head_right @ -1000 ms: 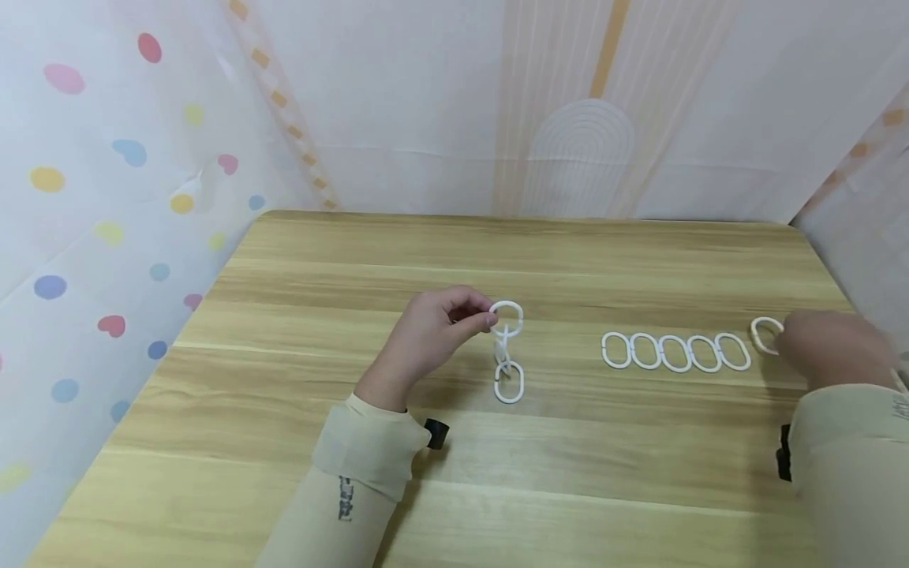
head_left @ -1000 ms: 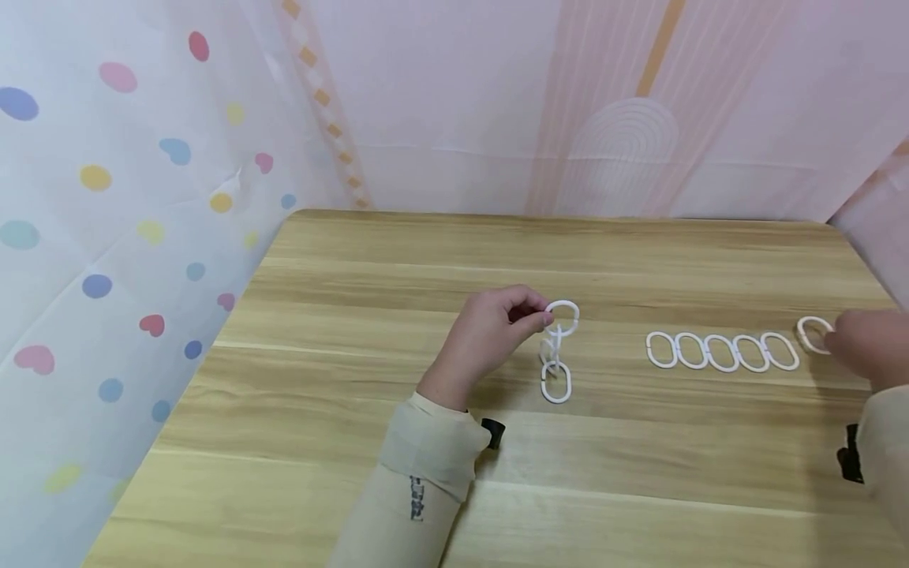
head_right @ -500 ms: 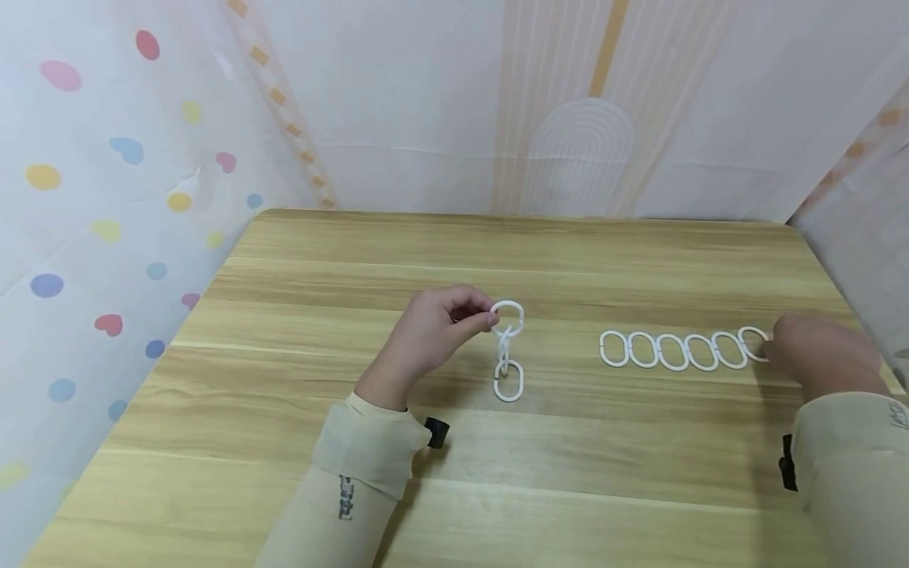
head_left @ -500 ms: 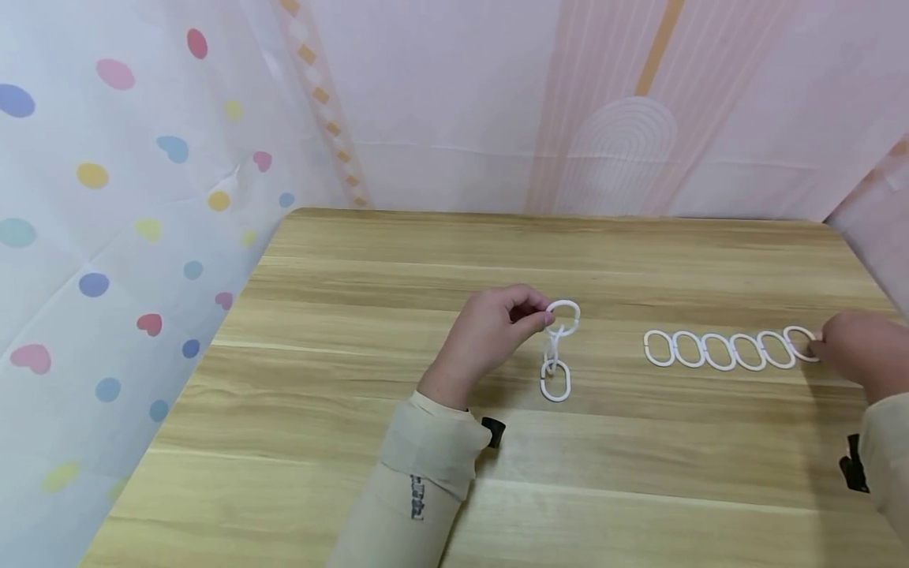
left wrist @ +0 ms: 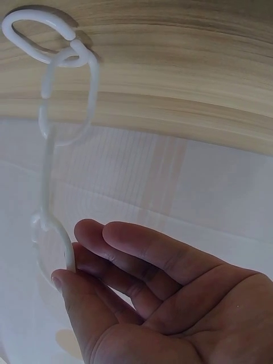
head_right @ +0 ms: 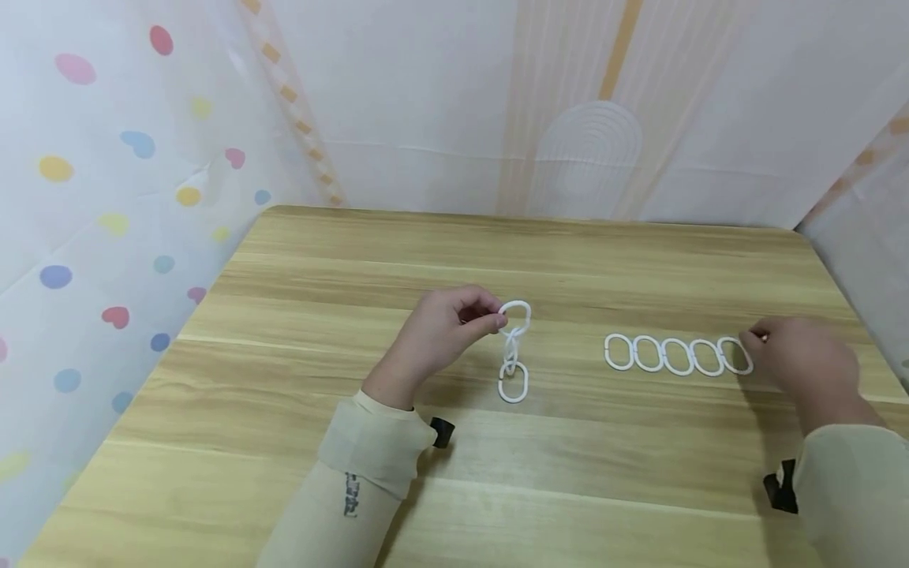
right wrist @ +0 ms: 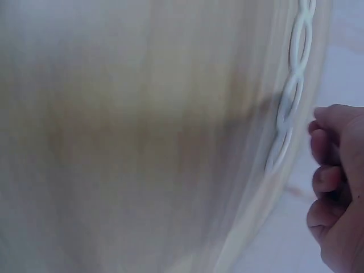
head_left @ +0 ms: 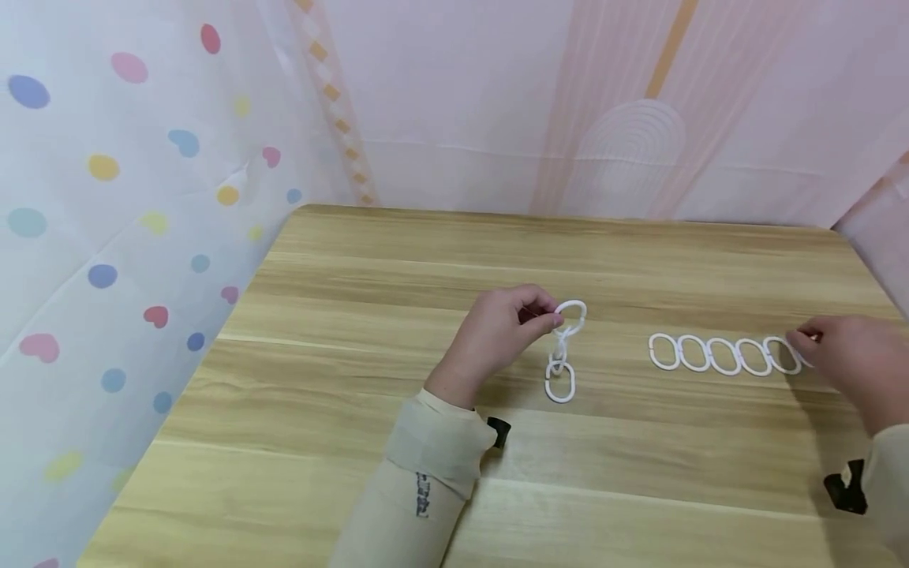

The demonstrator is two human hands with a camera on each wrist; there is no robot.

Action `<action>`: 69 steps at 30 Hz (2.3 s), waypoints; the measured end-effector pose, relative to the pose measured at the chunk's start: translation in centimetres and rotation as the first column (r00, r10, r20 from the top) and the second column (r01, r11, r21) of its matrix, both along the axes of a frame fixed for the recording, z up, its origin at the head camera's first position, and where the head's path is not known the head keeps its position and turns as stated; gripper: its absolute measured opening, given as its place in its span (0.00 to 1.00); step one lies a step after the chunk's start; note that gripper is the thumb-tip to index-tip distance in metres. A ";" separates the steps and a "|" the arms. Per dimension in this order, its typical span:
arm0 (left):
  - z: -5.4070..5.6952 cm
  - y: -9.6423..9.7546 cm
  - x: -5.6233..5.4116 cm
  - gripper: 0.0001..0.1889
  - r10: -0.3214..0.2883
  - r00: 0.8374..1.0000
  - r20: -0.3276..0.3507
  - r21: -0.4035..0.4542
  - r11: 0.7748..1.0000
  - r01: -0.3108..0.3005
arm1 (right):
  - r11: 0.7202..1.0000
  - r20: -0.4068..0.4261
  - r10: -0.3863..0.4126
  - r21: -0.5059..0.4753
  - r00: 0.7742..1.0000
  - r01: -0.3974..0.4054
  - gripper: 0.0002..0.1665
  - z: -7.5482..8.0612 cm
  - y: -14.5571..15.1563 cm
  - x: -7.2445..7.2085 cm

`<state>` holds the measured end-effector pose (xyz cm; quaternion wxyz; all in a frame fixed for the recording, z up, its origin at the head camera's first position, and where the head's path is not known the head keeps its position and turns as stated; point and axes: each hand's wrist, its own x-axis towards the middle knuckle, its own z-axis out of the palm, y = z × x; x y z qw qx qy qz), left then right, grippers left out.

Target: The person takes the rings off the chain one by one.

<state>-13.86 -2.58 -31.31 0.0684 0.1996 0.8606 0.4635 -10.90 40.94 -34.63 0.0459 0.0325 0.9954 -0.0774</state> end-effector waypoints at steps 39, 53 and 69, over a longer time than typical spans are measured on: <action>-0.1 0.1 0.7 0.03 -0.043 0.999 -0.001 -0.020 0.999 0.043 | 0.706 -0.524 -0.072 -0.628 0.849 -0.327 0.05 1.6 -24.9 2.8; 0.2 -1.2 1.1 0.02 -0.052 0.998 0.027 0.070 0.996 0.050 | 0.739 -0.620 -0.096 -0.568 0.779 -0.361 0.06 -0.1 -28.4 2.8; 0.4 -2.8 1.0 0.06 0.015 0.999 -0.030 0.009 1.000 -0.015 | 0.614 -0.390 -0.239 -0.770 0.889 -0.173 0.05 1.4 -28.2 2.3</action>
